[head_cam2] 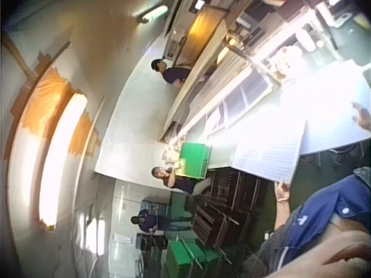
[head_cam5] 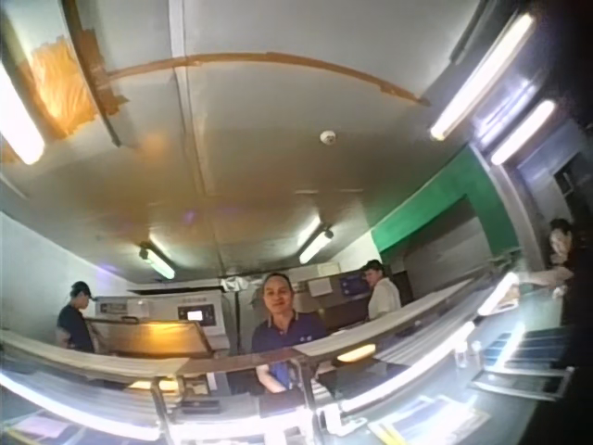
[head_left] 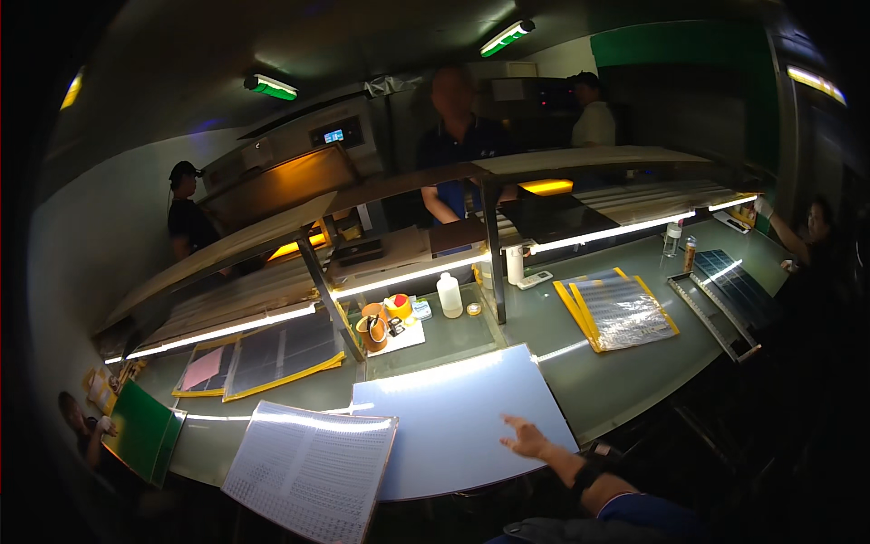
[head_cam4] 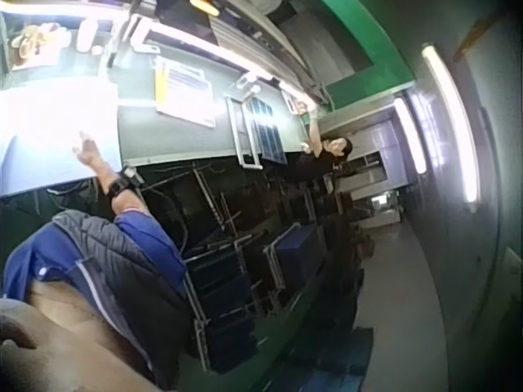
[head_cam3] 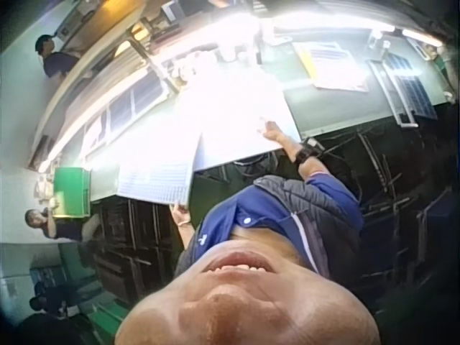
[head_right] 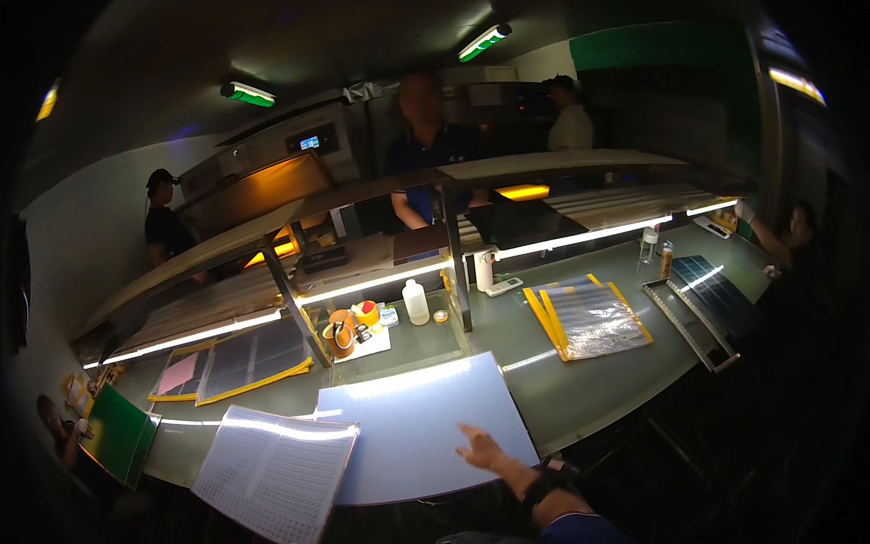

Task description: Picking up industrial panels from a workstation, inspecting them under a light, and placing them into sorting racks.

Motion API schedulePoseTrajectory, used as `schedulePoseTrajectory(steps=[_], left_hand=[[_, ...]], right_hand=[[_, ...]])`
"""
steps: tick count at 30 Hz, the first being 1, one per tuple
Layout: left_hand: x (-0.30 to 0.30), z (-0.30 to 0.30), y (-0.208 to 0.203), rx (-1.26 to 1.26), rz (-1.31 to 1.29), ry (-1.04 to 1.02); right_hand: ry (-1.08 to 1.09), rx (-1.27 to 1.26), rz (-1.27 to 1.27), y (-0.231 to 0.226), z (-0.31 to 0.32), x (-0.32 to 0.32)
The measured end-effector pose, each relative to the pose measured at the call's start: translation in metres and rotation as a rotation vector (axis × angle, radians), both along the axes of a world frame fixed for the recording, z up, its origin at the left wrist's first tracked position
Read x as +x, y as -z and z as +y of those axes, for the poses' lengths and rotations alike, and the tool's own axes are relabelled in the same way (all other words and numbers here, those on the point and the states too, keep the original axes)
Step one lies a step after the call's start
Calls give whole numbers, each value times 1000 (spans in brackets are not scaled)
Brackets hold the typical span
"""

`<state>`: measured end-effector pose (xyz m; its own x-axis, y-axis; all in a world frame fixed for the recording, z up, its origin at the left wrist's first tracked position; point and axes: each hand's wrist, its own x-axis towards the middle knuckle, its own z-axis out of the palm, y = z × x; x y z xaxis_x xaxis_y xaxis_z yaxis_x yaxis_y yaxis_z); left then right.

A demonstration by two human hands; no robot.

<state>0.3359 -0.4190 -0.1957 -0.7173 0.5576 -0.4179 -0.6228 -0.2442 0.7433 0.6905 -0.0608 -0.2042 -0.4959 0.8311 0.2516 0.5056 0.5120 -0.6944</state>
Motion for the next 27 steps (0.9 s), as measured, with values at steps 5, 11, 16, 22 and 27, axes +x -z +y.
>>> schedulePoseTrajectory(steps=[5, 11, 16, 22, 27], left_hand=[[-12, 16, 15, -35, -27, 171], [-22, 31, 34, 107, -88, 292], [-15, 53, 25, -58, -218, 286], [-31, 63, 70, -111, -311, 282], [-30, 92, 89, -156, -447, 324]], right_hand=[[351, 627, 317, -212, 142, 68], [288, 209, 587, -439, 85, 70], [-303, -159, 287, -202, 86, 13], [-410, -615, -328, 11, -87, -20], [-269, -716, -369, 8, -133, 15]])
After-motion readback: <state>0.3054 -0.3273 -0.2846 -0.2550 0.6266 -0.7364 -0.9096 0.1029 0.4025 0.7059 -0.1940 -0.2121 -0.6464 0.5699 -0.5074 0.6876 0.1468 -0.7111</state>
